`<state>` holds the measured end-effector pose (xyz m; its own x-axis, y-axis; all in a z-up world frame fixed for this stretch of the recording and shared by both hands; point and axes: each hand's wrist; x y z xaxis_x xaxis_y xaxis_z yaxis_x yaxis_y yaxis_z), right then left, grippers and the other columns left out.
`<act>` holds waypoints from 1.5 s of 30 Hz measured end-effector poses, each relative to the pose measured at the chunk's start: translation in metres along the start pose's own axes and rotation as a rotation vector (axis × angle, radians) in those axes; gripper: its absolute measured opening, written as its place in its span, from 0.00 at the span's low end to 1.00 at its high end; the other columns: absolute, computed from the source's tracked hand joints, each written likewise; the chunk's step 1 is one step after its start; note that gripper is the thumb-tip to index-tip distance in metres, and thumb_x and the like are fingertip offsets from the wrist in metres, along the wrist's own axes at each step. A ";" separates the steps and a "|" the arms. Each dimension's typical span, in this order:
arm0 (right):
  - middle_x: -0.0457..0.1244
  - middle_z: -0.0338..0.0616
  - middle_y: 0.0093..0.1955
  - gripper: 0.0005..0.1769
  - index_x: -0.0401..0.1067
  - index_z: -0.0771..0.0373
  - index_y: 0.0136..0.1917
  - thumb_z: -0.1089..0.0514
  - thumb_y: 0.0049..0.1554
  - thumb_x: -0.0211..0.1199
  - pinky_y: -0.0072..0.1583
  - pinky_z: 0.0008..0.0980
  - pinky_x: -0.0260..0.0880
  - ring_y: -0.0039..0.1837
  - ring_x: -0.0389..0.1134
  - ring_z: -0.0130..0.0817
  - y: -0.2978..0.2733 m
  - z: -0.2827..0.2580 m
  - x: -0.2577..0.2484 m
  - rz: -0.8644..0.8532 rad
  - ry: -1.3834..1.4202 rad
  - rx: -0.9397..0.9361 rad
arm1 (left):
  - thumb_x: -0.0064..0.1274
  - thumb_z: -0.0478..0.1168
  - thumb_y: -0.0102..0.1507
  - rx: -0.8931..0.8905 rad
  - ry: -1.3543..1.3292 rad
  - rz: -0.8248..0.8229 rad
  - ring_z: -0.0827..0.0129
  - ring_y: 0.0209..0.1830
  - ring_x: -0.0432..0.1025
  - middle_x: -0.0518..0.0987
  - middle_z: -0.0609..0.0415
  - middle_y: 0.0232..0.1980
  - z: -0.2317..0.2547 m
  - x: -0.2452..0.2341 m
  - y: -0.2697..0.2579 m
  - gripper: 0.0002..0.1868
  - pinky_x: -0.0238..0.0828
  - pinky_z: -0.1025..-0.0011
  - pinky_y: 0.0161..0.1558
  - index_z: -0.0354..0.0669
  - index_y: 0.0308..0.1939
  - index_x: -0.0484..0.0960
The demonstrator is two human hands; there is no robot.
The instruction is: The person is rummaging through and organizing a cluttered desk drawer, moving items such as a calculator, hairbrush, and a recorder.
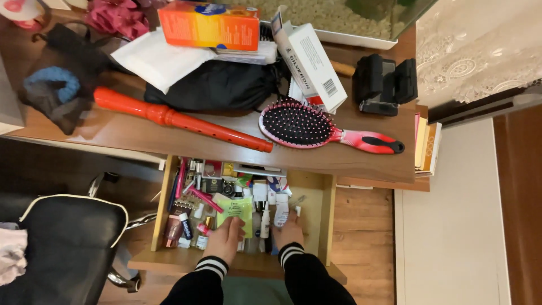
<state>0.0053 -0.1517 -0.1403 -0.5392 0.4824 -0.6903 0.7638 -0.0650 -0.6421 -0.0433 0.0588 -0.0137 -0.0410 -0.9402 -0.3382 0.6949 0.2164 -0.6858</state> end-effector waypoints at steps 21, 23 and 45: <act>0.69 0.43 0.52 0.18 0.77 0.60 0.58 0.49 0.59 0.64 0.51 0.35 0.71 0.49 0.71 0.40 -0.073 -0.063 -0.120 0.186 0.284 -0.668 | 0.36 0.60 0.66 0.347 -0.083 0.037 0.69 0.31 0.73 0.85 0.57 0.44 0.116 -0.001 -0.039 0.27 0.69 0.72 0.43 0.62 0.64 0.77; 0.67 0.40 0.48 0.18 0.78 0.59 0.56 0.47 0.58 0.64 0.47 0.35 0.66 0.43 0.65 0.36 -0.083 -0.088 -0.137 0.130 0.263 -0.668 | 0.38 0.59 0.67 0.379 -0.101 0.104 0.66 0.33 0.75 0.85 0.56 0.48 0.115 -0.002 -0.035 0.24 0.71 0.70 0.45 0.59 0.62 0.76; 0.72 0.46 0.42 0.16 0.81 0.62 0.57 0.53 0.57 0.69 0.44 0.32 0.75 0.40 0.68 0.28 -0.183 -0.342 -0.259 -0.147 0.599 -0.884 | 0.36 0.47 0.72 0.738 -0.359 0.478 0.41 0.64 0.71 0.80 0.39 0.62 0.207 -0.198 -0.120 0.25 0.66 0.44 0.66 0.51 0.73 0.60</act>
<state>0.1270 0.0337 0.2700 -0.5686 0.7989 -0.1962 0.8208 0.5667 -0.0713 0.0304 0.1646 0.2688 0.5027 -0.8465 -0.1754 0.8644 0.4934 0.0962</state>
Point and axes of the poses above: each hand's wrist, its own y-axis towards the middle knuckle, its own x-axis out of the palm, z = x × y
